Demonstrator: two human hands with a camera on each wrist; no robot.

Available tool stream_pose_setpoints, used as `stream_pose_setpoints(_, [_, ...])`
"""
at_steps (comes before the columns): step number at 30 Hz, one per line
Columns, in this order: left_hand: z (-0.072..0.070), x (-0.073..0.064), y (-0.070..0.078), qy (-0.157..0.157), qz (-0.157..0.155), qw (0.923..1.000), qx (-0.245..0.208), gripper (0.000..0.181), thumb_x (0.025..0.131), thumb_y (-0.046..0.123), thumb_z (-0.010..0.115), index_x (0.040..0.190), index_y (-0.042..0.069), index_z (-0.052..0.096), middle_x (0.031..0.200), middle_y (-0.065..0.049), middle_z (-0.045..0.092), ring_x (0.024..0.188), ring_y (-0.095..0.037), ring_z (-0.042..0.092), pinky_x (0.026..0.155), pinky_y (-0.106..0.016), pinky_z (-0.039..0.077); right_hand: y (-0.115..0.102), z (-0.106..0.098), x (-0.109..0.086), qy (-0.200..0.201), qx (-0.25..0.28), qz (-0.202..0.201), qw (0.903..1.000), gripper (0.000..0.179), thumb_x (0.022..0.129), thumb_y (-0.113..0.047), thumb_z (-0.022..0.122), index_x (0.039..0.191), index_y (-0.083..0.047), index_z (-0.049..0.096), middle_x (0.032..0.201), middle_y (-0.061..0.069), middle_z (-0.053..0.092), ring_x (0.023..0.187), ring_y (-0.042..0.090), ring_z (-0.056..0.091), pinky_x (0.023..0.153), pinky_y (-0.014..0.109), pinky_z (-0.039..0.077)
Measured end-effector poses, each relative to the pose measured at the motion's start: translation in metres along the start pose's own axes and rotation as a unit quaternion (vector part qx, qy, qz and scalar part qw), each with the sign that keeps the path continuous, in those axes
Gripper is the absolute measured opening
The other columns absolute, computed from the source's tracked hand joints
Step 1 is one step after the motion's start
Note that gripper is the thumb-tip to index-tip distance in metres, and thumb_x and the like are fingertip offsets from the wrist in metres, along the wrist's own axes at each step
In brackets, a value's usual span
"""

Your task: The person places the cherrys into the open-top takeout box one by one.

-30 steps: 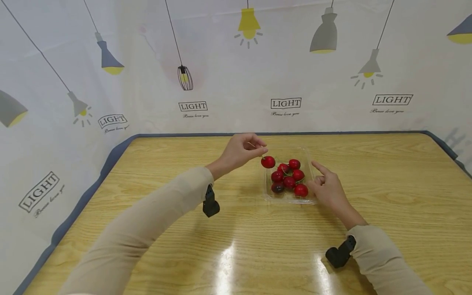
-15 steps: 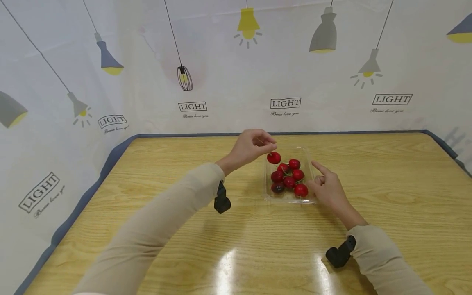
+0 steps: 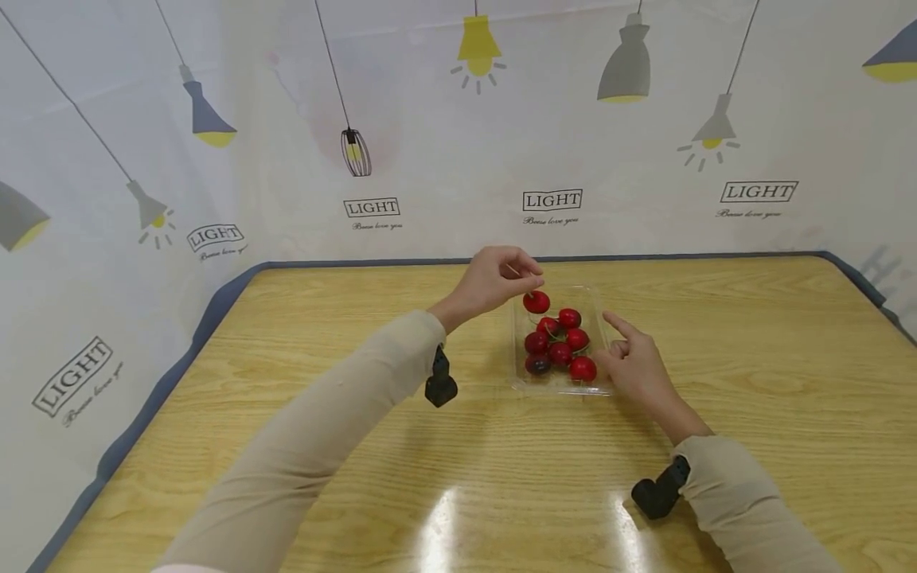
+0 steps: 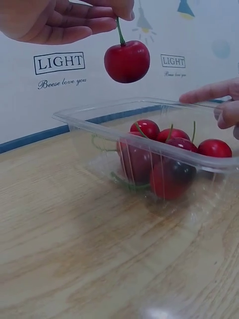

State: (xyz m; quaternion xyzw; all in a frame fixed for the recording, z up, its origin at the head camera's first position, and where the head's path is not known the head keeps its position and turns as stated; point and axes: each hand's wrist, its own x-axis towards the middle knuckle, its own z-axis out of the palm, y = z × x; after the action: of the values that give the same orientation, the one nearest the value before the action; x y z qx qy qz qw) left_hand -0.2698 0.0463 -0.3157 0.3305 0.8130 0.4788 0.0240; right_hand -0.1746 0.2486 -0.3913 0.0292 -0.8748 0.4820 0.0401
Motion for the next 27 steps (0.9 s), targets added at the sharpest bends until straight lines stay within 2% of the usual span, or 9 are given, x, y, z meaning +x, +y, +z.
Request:
stream_pose_setpoints(13, [0.007, 0.005, -0.008, 0.018, -0.034, 0.9993, 0.000, 0.010, 0.081, 0.015, 0.065, 0.087, 0.006, 0.065, 0.077, 0.000, 0.059, 0.072, -0.011, 0.056, 0.062, -0.017, 0.046, 0.003, 0.000, 0.002, 0.002, 0.003, 0.003, 1.0000, 0.060, 0.085, -0.001, 0.047, 0.139, 0.002, 0.021, 0.052, -0.004, 0.034, 0.045, 0.008, 0.031, 0.043, 0.024, 0.033])
stream_pose_setpoints(18, [0.010, 0.006, -0.013, 0.033, -0.049, 0.9983, -0.003, 0.009, 0.081, 0.015, 0.065, 0.086, 0.007, 0.064, 0.077, 0.000, 0.059, 0.071, -0.010, 0.056, 0.061, -0.018, 0.046, 0.003, 0.001, 0.001, 0.004, 0.003, -0.003, 1.0000, 0.059, 0.085, 0.000, 0.047, 0.138, 0.003, 0.021, 0.051, -0.005, 0.033, 0.044, 0.008, 0.031, 0.043, 0.024, 0.033])
stream_pose_setpoints(27, [0.015, 0.007, -0.022, 0.066, -0.054, 0.9963, -0.013, 0.007, 0.081, 0.013, 0.065, 0.085, 0.007, 0.064, 0.075, 0.001, 0.060, 0.069, -0.009, 0.055, 0.059, -0.017, 0.045, 0.001, 0.001, 0.001, 0.000, 0.007, -0.004, 1.0000, 0.060, 0.085, 0.000, 0.047, 0.138, 0.003, 0.021, 0.052, -0.005, 0.033, 0.045, 0.008, 0.030, 0.043, 0.025, 0.033])
